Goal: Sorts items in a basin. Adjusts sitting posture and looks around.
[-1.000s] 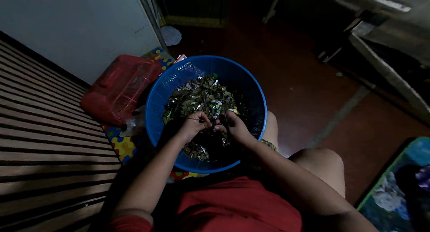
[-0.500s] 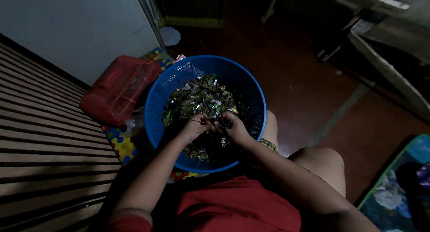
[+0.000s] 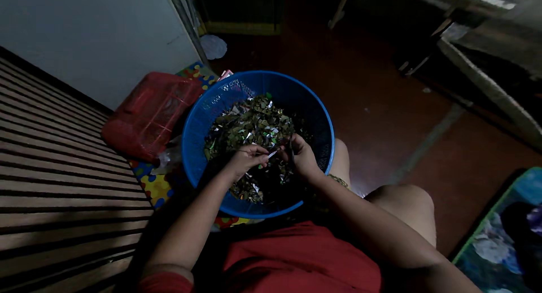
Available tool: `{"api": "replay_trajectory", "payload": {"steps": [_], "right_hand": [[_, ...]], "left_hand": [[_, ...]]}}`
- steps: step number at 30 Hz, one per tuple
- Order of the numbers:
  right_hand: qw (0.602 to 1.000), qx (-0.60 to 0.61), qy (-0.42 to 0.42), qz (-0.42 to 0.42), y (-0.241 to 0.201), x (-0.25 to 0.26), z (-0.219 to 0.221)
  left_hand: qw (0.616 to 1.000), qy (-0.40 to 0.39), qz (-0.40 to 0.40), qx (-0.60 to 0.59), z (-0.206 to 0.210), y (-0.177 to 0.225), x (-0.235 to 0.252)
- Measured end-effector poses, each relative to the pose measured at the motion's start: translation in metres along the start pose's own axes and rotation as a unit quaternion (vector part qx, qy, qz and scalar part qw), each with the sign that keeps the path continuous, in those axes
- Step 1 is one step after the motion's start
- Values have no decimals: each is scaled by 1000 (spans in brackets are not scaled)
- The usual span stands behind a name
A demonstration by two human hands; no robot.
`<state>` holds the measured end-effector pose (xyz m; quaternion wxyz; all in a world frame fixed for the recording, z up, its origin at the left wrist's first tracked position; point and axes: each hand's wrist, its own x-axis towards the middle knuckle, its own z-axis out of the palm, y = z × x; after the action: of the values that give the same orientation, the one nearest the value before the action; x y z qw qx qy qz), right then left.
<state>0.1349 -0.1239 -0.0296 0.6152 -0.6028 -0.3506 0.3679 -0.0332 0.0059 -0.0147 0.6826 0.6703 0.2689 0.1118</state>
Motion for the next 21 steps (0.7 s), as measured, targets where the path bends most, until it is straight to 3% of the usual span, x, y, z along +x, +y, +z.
{"api": "replay_trajectory", "payload": {"steps": [6,15,21], "right_hand": [[1000,-22,0,19,0,1,0],[955,-206,-192,92,-3,0,-1],[944,-240,-207,88,-6,-2,1]], "left_hand": [[1000,25,7,16,-1,-3,1],[994,96,48,-25,-7,-6,4],[995,93,41,-15,-7,-7,5]]}}
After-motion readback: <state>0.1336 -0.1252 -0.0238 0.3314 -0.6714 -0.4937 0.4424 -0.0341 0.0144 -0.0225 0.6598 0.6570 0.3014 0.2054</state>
